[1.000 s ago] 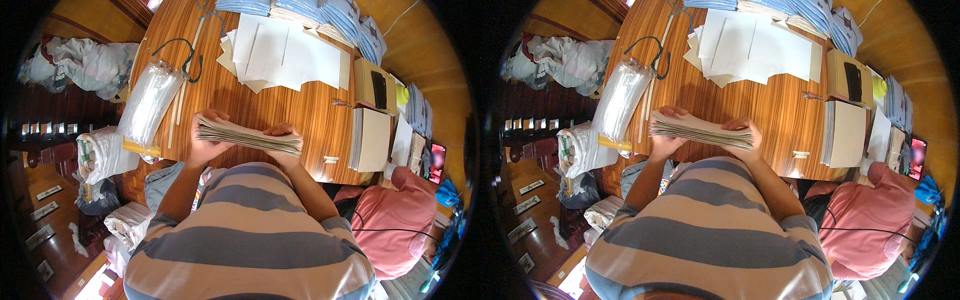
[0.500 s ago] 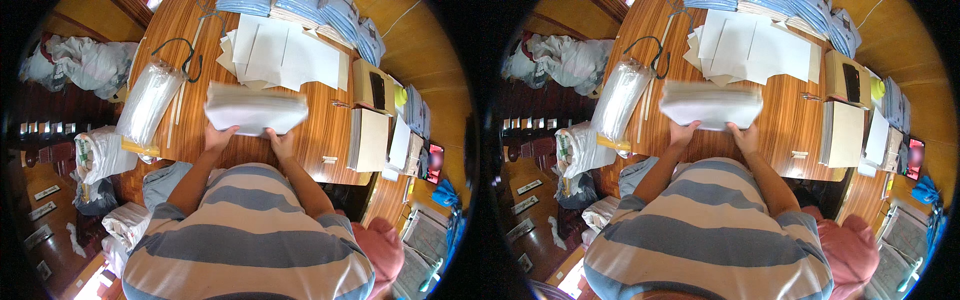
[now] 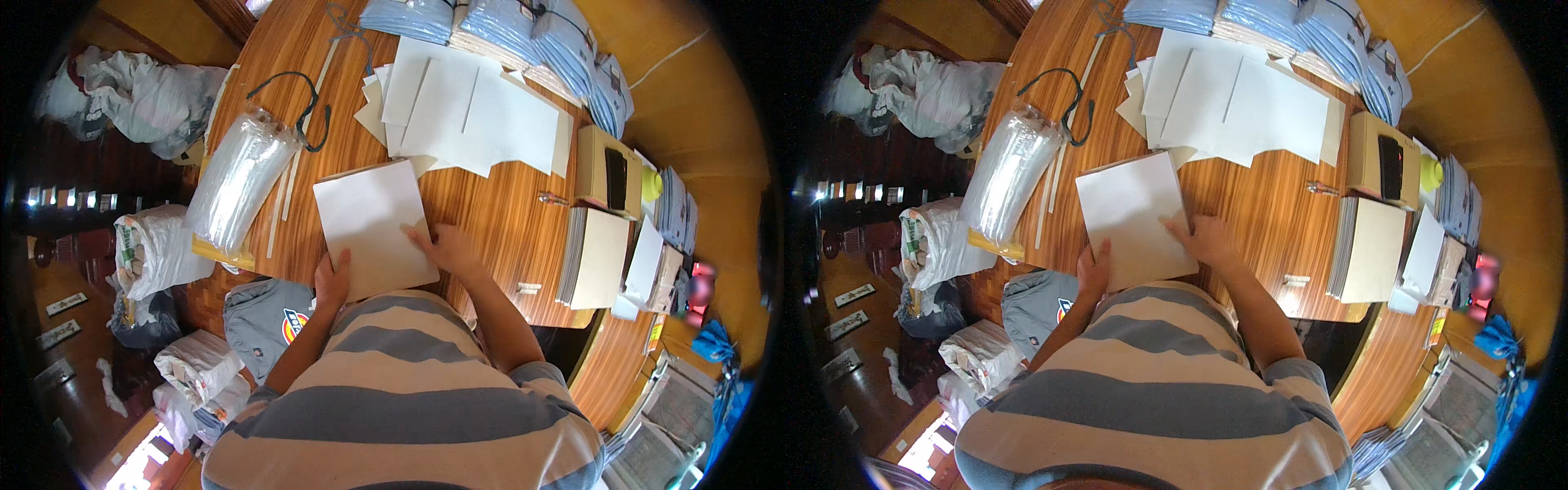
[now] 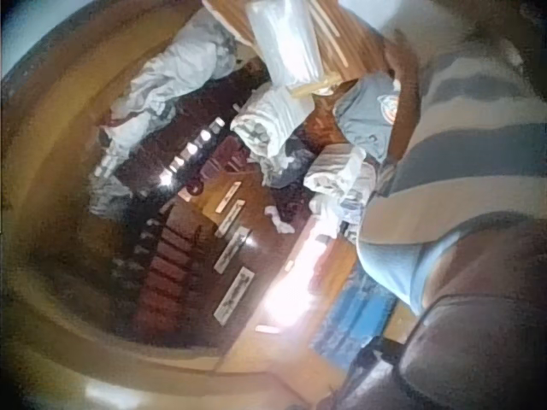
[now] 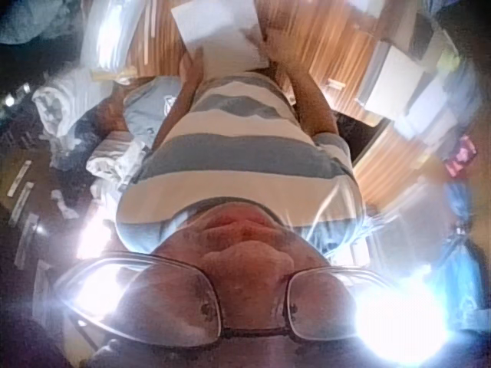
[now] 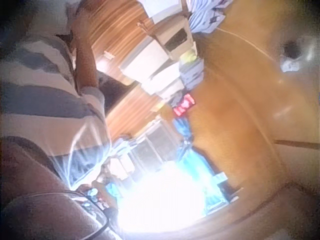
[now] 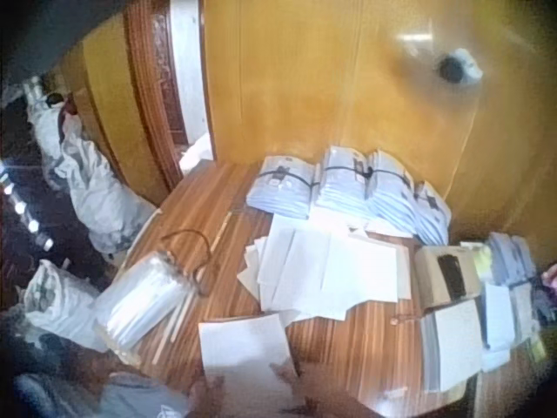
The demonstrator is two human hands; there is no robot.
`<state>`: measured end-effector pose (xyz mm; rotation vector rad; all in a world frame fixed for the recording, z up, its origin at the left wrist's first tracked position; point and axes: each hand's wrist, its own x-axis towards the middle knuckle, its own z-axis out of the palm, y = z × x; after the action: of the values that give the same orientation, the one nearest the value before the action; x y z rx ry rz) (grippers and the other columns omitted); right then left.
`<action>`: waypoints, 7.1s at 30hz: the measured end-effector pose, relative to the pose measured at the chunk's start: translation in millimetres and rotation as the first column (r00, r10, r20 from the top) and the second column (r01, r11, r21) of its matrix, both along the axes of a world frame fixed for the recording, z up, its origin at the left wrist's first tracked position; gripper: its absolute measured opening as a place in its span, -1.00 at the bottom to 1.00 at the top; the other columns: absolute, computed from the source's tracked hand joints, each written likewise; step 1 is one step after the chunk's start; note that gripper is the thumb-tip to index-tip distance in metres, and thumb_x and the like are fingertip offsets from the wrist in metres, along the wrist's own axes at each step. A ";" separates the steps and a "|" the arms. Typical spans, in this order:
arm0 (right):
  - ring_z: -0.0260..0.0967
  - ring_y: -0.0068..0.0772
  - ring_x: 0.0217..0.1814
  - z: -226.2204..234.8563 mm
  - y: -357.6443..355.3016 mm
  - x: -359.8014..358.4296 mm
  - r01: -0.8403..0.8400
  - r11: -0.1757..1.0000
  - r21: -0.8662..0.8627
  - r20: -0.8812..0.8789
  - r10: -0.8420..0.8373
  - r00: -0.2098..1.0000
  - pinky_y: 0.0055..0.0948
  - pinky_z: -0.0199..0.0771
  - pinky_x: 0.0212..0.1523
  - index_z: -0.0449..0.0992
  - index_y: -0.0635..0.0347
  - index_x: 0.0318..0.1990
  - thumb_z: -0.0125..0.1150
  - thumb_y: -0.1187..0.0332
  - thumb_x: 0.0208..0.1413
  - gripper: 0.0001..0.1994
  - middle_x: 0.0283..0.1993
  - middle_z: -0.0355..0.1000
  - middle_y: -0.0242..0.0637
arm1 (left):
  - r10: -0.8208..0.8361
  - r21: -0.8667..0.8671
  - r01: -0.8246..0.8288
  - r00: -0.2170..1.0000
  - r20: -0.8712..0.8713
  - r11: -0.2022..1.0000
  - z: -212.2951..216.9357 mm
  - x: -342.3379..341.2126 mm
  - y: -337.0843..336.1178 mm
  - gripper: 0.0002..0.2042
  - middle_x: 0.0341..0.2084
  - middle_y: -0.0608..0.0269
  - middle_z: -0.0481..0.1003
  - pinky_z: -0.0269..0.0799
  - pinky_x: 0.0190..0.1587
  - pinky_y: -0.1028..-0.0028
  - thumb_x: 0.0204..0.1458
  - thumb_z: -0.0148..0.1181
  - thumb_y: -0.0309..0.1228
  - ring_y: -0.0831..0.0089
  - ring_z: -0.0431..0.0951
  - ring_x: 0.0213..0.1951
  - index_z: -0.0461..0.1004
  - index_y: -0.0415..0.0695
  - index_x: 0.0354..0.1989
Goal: The person sorts through a stack of white paper-like inserts or fabric pieces on a wooden table, aligns them into a neat pile, and places them into a clear plastic bag using shears to trim the packaging; then the person moves to a floor area to sort through folded grey garments.
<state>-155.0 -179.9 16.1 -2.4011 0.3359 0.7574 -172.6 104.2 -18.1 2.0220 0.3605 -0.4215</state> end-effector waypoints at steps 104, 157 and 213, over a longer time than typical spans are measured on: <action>0.56 0.08 0.04 55.9 -19.3 -20.3 0.102 0.944 -0.313 0.775 0.192 0.602 -0.17 0.55 0.10 0.49 0.39 0.13 0.54 0.04 -0.04 -0.31 -0.01 0.59 0.06 | 0.017 -0.698 0.014 0.999 0.037 0.716 -0.3 50.9 39.2 -0.73 -0.29 0.13 0.68 0.56 -0.27 0.50 0.26 0.21 -0.52 0.50 0.66 -0.34 0.45 -0.32 0.09; 0.44 -0.45 -0.09 87.1 -40.0 95.8 -0.192 0.893 0.407 0.515 -0.050 0.856 -0.35 0.52 -0.03 0.48 0.14 0.19 0.51 0.35 0.05 -0.47 0.01 0.54 -0.33 | -0.294 -0.775 -0.034 0.914 -0.280 0.631 56.4 151.6 68.3 -0.40 0.16 0.12 0.50 0.59 -0.02 0.37 0.38 -0.10 0.06 0.41 0.60 0.02 0.30 -0.17 0.37; 0.53 -0.40 -0.19 115.2 -134.3 117.6 -0.149 0.643 0.751 0.517 -0.432 0.739 -0.41 0.54 -0.13 0.54 0.42 -0.08 0.25 -0.07 0.25 -0.44 -0.26 0.56 -0.23 | -0.279 -0.599 0.322 0.946 0.167 0.733 71.2 151.2 -79.6 -0.41 -0.07 0.19 0.60 0.50 0.09 0.31 -0.14 0.59 -0.45 0.38 0.58 -0.01 0.48 -0.27 0.11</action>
<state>-37.4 -314.1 131.4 -1.6129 -0.0896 -0.1164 -21.4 24.6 53.1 1.4257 -0.1552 -0.5846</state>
